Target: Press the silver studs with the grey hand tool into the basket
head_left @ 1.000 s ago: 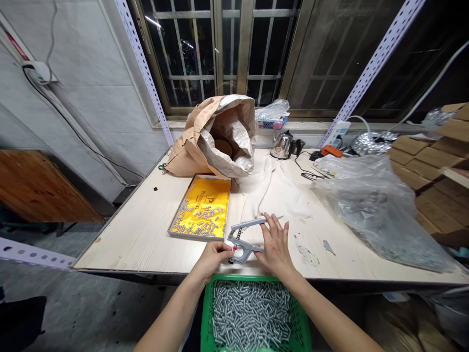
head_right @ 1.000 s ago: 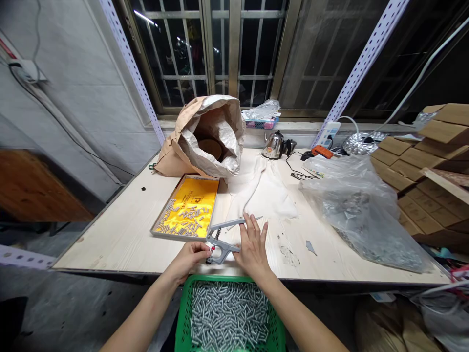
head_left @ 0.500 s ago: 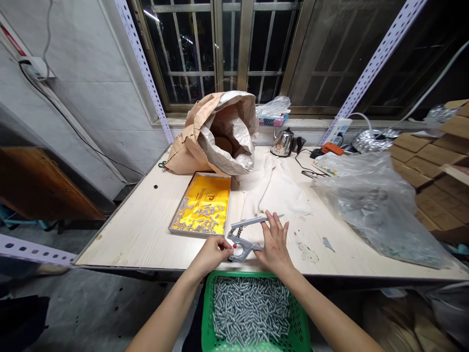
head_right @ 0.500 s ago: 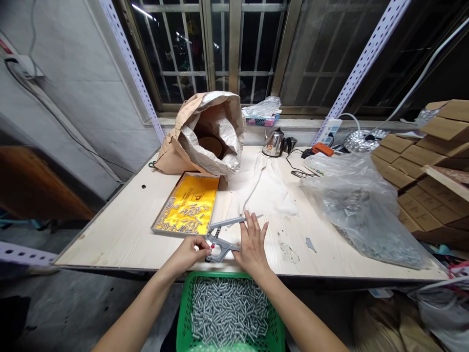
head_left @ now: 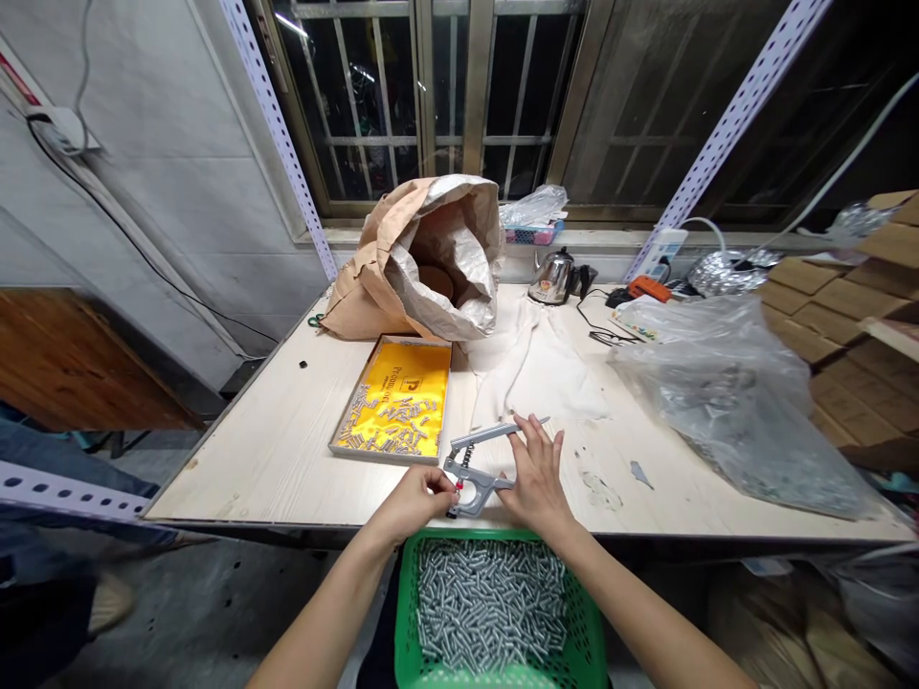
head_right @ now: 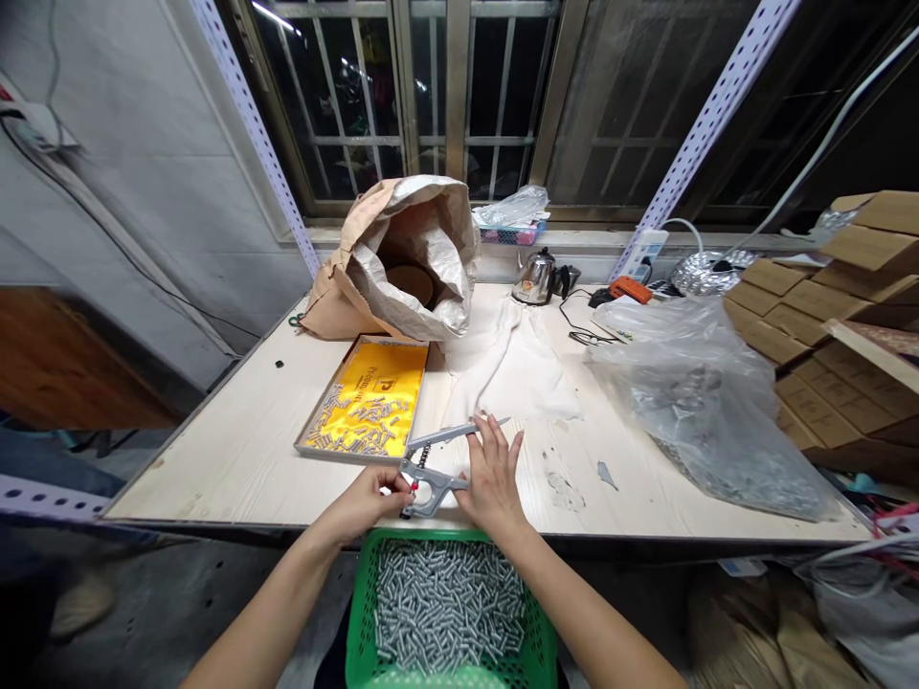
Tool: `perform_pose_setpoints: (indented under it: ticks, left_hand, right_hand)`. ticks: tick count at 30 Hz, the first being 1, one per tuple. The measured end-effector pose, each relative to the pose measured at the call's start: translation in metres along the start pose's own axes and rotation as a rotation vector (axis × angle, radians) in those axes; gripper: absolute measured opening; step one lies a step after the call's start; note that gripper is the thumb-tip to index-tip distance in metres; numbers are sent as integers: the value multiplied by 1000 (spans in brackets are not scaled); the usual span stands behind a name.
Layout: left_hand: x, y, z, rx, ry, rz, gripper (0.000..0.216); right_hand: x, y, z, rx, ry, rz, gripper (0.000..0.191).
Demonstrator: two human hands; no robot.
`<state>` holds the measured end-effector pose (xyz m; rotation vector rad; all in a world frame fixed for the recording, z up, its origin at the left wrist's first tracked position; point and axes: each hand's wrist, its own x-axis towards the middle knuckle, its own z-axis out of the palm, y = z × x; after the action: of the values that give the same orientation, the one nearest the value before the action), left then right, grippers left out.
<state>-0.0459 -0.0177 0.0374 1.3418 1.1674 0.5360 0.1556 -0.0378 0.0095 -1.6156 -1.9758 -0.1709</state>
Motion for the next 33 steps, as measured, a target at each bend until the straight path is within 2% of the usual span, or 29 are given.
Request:
perform_pose_setpoints:
  ticks: [4, 8, 14, 17, 22, 27, 29, 33]
  left_hand:
    - [-3, 3, -5, 19, -16, 2, 22]
    - [-9, 7, -15, -6, -8, 46, 36]
    - [-10, 9, -11, -38, 158, -25, 53]
    - [-7, 7, -4, -67, 194, -38, 58]
    - [-2, 3, 5, -158, 188, -37, 57]
    - [-4, 5, 7, -234, 115, -39, 39]
    - [-5, 5, 9, -246, 131, -49, 30]
    - [-9, 2, 14, -268, 130, -48, 21]
  right_hand:
    - [5, 4, -2, 11, 19, -64, 40]
    - [7, 10, 1, 12, -58, -79, 27]
    - [19, 18, 7, -191, -258, -76, 33]
    - [30, 18, 6, -267, -372, -108, 23]
    - [42, 15, 6, -267, -440, -163, 21]
    - [46, 10, -1, -261, -382, -173, 34]
    - [45, 10, -7, -228, -311, -186, 37]
    - [33, 10, -17, -106, -108, -235, 28]
